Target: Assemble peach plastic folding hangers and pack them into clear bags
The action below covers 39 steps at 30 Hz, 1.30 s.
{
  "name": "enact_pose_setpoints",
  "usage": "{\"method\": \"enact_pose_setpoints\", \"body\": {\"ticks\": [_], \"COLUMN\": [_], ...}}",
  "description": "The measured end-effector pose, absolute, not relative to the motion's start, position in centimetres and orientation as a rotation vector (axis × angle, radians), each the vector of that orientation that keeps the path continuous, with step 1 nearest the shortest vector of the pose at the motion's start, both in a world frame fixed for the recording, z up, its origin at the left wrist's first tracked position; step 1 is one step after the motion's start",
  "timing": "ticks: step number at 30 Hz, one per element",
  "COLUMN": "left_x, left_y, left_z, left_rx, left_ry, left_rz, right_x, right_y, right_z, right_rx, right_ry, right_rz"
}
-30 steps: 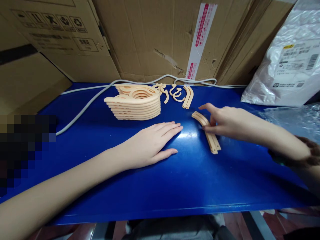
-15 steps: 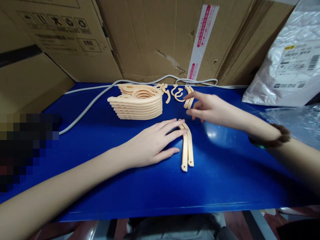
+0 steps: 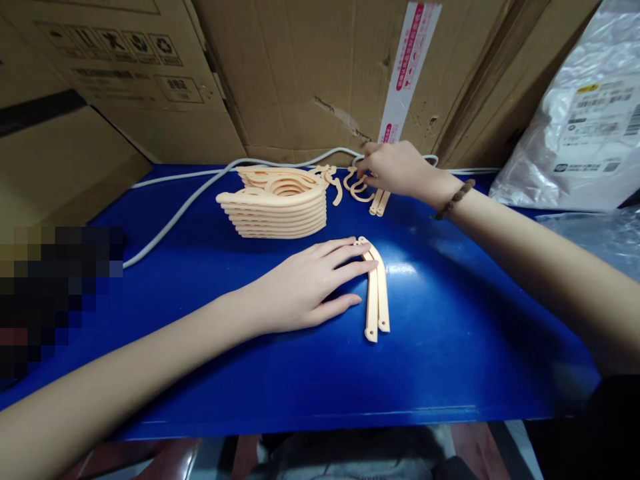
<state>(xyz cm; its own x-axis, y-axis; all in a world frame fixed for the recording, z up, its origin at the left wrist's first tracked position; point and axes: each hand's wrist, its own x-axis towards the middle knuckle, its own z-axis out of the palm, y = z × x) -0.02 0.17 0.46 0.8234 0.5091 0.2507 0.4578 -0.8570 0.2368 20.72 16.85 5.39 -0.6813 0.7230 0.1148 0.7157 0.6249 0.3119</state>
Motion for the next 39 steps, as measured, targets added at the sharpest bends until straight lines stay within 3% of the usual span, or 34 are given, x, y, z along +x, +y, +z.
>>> {"method": "enact_pose_setpoints", "body": {"ticks": [8, 21, 24, 28, 31, 34, 39], "left_x": [0.7, 2.0, 2.0, 2.1, 2.2, 2.4, 2.2], "left_y": [0.1, 0.0, 0.0, -0.1, -0.3, -0.5, -0.7], "left_z": [1.2, 1.9, 1.8, 1.8, 1.7, 1.3, 0.8], "left_rx": [2.895, 2.996, 2.991, 2.985, 2.965, 2.953, 2.950], "left_ry": [0.760, 0.834, 0.841, 0.855, 0.859, 0.862, 0.854], "left_rz": [0.405, 0.277, 0.299, 0.328, 0.338, 0.361, 0.411], "right_x": [19.4, 22.3, 22.7, 22.8, 22.8, 22.8, 22.7], "right_y": [17.3, 16.1, 13.9, 10.0, 7.4, 5.7, 5.1], "right_z": [5.5, 8.2, 7.4, 4.6, 2.8, 1.9, 1.3], "right_rx": [1.049, 1.216, 1.371, 1.423, 1.575, 1.700, 1.759], "right_ry": [2.844, 3.176, 3.269, 3.196, 2.966, 2.732, 2.625], "right_rz": [0.532, 0.156, -0.239, -1.296, -1.831, -2.166, -2.377]}}
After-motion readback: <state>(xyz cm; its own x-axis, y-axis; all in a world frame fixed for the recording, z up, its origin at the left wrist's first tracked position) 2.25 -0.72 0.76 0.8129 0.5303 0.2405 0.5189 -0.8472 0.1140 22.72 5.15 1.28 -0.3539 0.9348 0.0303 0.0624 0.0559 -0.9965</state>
